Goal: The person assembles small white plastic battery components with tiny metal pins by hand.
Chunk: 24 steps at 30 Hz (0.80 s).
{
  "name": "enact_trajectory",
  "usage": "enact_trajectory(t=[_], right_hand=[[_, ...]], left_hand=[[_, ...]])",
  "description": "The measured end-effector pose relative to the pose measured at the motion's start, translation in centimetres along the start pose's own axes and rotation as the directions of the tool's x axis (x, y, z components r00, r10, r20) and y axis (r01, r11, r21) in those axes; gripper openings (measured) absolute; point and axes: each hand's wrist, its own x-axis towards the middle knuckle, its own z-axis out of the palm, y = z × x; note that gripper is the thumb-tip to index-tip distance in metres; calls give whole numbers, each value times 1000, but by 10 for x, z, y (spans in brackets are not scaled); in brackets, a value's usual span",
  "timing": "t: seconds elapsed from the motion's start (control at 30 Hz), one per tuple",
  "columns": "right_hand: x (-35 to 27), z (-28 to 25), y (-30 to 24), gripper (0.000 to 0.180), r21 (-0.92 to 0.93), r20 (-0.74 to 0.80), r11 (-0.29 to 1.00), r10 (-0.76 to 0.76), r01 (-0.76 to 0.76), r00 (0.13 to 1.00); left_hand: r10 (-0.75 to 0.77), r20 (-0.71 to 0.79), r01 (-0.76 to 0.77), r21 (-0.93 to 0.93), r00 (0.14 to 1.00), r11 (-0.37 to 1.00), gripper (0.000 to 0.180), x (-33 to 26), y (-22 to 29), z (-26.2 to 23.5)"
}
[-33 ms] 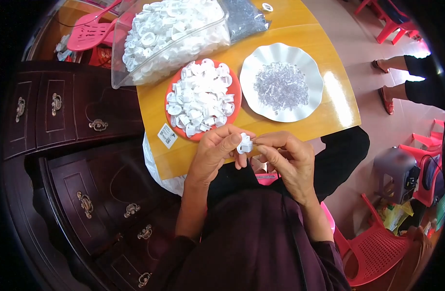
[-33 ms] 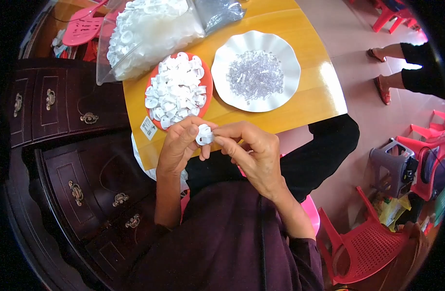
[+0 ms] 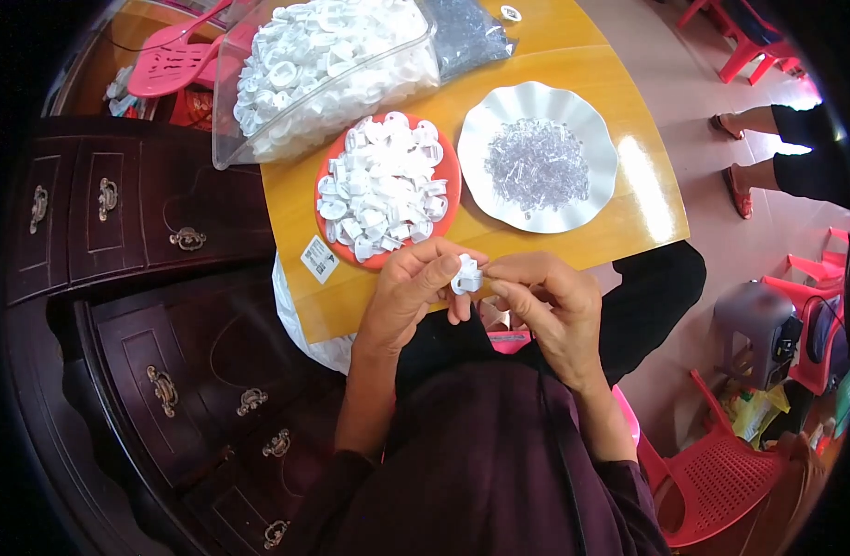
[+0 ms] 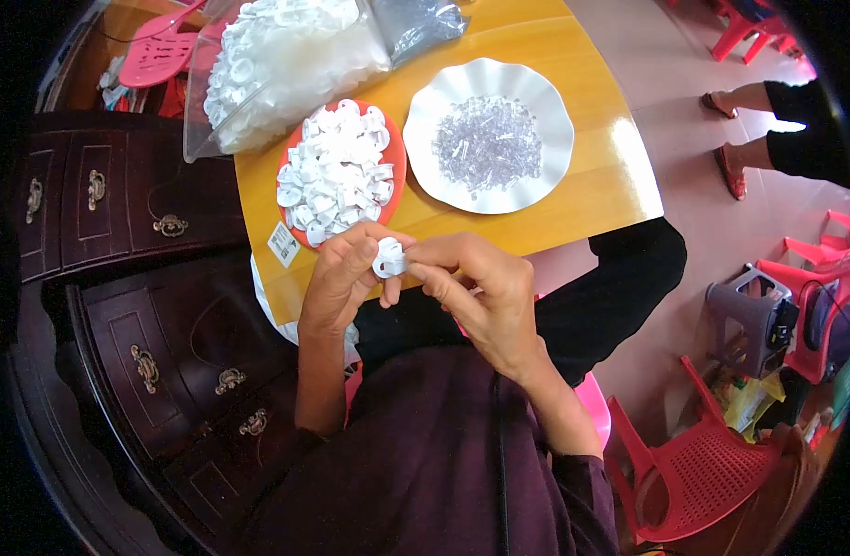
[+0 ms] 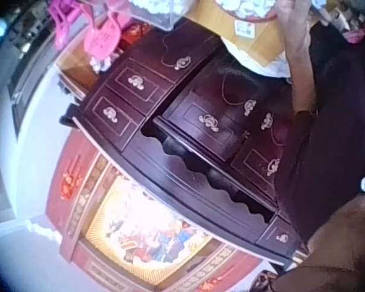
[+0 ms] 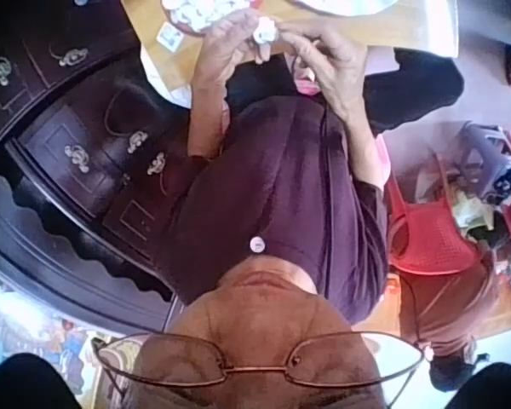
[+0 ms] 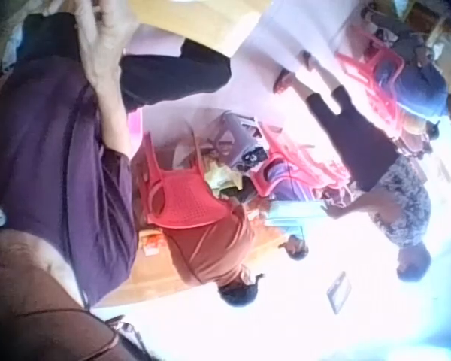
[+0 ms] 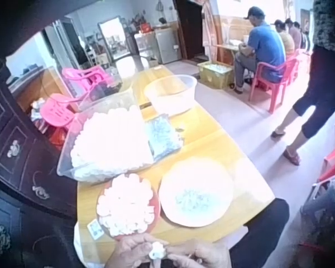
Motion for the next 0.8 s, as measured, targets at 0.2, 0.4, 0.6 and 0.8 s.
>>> enact_trajectory(t=[0.2, 0.4, 0.6, 0.8], right_hand=[[-1, -2, 9, 10, -284, 42, 891, -359, 355, 933], [-4, -1, 12, 10, 114, -41, 993, 7, -2, 999], [-5, 0, 18, 10, 121, -58, 993, -2, 9, 998], [-4, -2, 20, 11, 47, -30, 998, -51, 52, 998]], left_hand=[[5, -23, -3, 60, 1000, 998, 29, 0, -2, 2], [15, -7, -14, 81, 1000, 997, 27, 4, 0, 5], [15, -42, -11, 111, 999, 994, 26, 5, -1, 8], [19, -47, -14, 108, 999, 994, 25, 1, 0, 8]])
